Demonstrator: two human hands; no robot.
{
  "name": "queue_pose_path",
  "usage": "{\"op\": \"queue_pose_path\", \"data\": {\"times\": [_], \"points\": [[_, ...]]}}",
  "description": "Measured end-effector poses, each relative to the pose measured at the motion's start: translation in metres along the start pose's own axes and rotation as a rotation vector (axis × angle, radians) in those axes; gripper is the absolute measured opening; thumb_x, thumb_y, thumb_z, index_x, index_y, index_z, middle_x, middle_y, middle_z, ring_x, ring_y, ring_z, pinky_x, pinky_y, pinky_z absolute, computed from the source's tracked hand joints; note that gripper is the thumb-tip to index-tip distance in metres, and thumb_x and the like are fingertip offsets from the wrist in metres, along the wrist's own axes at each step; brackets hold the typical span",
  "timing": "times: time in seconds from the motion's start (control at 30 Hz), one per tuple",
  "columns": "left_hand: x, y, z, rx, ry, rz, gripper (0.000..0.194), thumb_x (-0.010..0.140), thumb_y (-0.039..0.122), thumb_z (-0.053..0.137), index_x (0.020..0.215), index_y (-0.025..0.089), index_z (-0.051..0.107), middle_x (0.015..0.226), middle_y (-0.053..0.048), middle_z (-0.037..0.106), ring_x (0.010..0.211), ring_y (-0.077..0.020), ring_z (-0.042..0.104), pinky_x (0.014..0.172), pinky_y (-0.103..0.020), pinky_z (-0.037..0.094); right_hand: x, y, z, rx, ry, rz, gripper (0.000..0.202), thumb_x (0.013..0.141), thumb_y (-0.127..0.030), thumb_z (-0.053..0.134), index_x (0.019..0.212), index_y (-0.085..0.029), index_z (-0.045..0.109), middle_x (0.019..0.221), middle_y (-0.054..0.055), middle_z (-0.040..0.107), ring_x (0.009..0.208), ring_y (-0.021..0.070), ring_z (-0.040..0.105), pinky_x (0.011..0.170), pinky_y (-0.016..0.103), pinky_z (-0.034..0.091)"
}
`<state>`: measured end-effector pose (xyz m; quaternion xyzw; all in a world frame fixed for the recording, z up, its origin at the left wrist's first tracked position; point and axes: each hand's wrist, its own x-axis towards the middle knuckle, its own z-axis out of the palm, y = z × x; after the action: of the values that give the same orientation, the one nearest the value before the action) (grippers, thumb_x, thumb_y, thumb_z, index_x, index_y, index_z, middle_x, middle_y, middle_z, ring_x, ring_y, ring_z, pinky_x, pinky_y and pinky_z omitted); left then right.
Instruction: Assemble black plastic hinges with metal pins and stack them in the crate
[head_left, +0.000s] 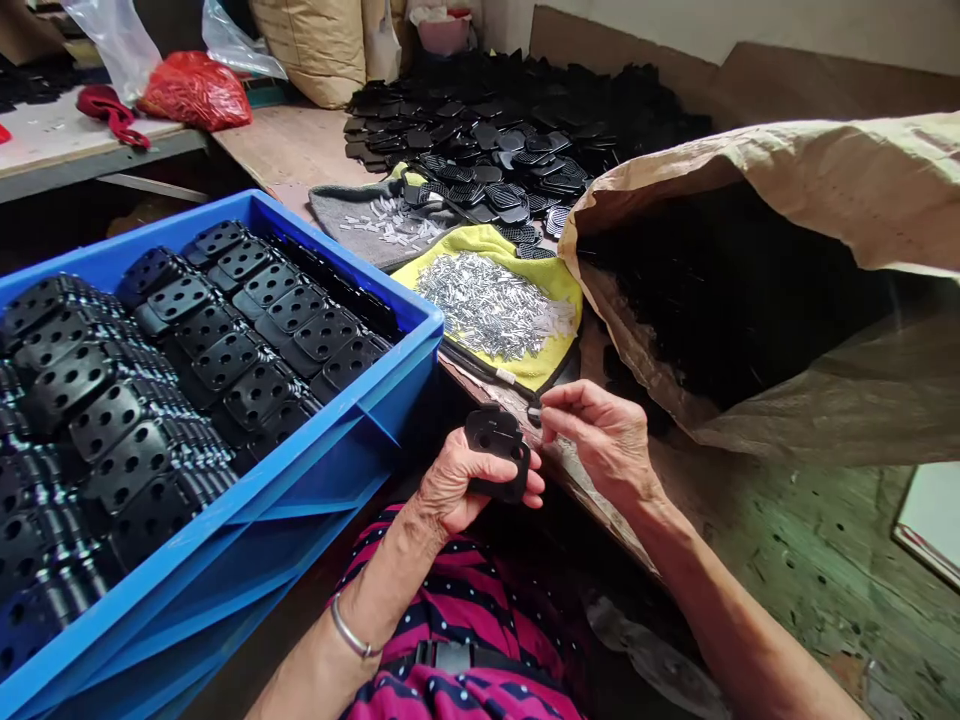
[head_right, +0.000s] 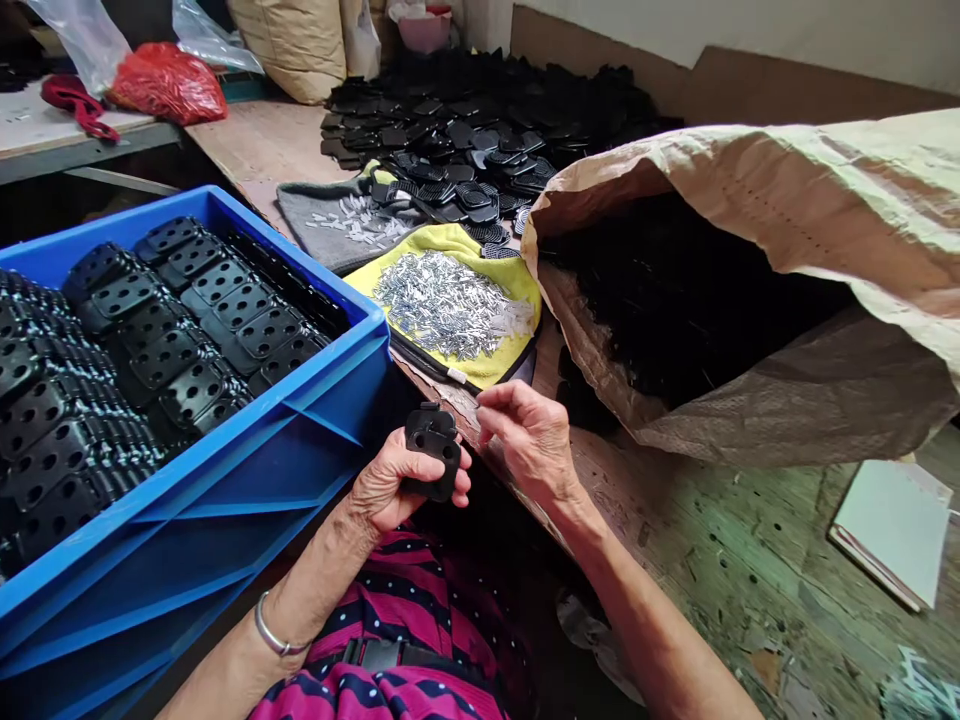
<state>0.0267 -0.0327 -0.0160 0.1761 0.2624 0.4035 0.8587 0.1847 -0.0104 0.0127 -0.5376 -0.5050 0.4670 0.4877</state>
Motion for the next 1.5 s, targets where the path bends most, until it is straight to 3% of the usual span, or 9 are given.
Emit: {"op": "queue_pose_path", "data": {"times": [0.43,0.57,0.7,0.77,0.93,1.13,1.3,1.4,1.5], "points": [[0.003,-0.008,-0.001,0.107,-0.082,-0.136,0.024,0.053,0.005,0.061,0.076,0.004,0.067,0.064,-0.011,0.068,0.051,-0.0246,0.065,0.047,-0.037,0.055,-0.007,0.0,0.002,0.1,-0.099,0.084,0.012,0.063,-0.02,0.068,0.066,-0.016,0.057,0.056,-0.004,0.056,0.042,0.0077,0.047,0.04,0.021,0.039],[0.004,-0.008,-0.001,0.204,-0.112,-0.111,0.017,0.053,0.006,0.062,0.07,0.004,0.067,0.061,-0.01,0.067,0.051,-0.0215,0.063,0.053,-0.034,0.053,-0.016,0.004,0.005,-0.31,-0.024,-0.257,0.007,0.074,-0.013,0.056,0.07,-0.019,0.055,0.059,-0.002,0.057,0.048,0.0094,0.051,0.046,0.021,0.041],[0.005,-0.01,-0.003,0.33,0.037,0.043,0.024,0.048,0.003,0.07,0.071,0.01,0.067,0.065,0.0,0.065,0.058,-0.0112,0.059,0.058,-0.021,0.046,-0.024,0.01,0.008,-0.614,0.012,-0.822,0.014,0.079,-0.007,0.046,0.076,-0.019,0.053,0.071,0.005,0.062,0.064,0.015,0.059,0.06,0.028,0.047],[0.005,-0.012,-0.004,0.389,0.083,0.056,0.024,0.047,0.004,0.073,0.07,0.012,0.067,0.064,0.003,0.064,0.057,-0.0093,0.057,0.056,-0.018,0.044,-0.025,0.014,0.009,-0.624,0.022,-0.94,0.017,0.079,-0.005,0.043,0.079,-0.019,0.052,0.074,0.007,0.063,0.066,0.0161,0.059,0.061,0.031,0.047],[0.001,-0.013,-0.003,0.366,-0.029,-0.103,0.018,0.05,0.006,0.07,0.068,0.009,0.066,0.062,-0.004,0.067,0.053,-0.0192,0.063,0.054,-0.029,0.052,-0.02,0.01,0.004,-0.46,-0.079,-0.521,0.013,0.08,-0.01,0.05,0.072,-0.02,0.054,0.063,0.0,0.059,0.055,0.0112,0.055,0.052,0.023,0.045],[-0.002,-0.007,-0.006,0.151,-0.164,-0.298,0.037,0.052,0.004,0.064,0.088,0.01,0.063,0.065,-0.01,0.07,0.051,-0.026,0.066,0.048,-0.039,0.055,-0.005,0.002,-0.016,-0.006,-0.464,0.03,0.014,0.077,-0.031,0.064,0.08,-0.017,0.065,0.061,-0.001,0.058,0.05,0.0123,0.056,0.05,0.025,0.048],[-0.004,-0.007,-0.009,0.138,-0.266,-0.413,0.017,0.052,0.003,0.062,0.069,0.005,0.063,0.064,-0.013,0.069,0.05,-0.0249,0.065,0.047,-0.034,0.055,0.002,-0.005,-0.026,-0.183,-0.597,-0.25,0.022,0.082,-0.033,0.061,0.095,-0.017,0.067,0.076,0.004,0.063,0.068,0.0145,0.06,0.062,0.026,0.049],[-0.007,-0.009,-0.008,0.112,-0.328,-0.523,0.023,0.051,0.002,0.063,0.073,0.006,0.064,0.064,-0.013,0.069,0.051,-0.0245,0.066,0.049,-0.033,0.055,0.001,-0.009,-0.027,-0.301,-0.776,-0.443,0.025,0.091,-0.03,0.047,0.103,-0.015,0.063,0.089,0.009,0.064,0.081,0.0152,0.06,0.072,0.027,0.049],[-0.007,-0.011,-0.006,0.063,-0.331,-0.562,0.029,0.046,0.001,0.063,0.075,0.007,0.063,0.062,-0.011,0.069,0.05,-0.0258,0.066,0.047,-0.034,0.055,-0.004,-0.005,-0.026,-0.347,-0.753,-0.521,0.022,0.093,-0.023,0.041,0.1,-0.015,0.061,0.086,0.008,0.064,0.077,0.0133,0.059,0.069,0.024,0.048]]}}
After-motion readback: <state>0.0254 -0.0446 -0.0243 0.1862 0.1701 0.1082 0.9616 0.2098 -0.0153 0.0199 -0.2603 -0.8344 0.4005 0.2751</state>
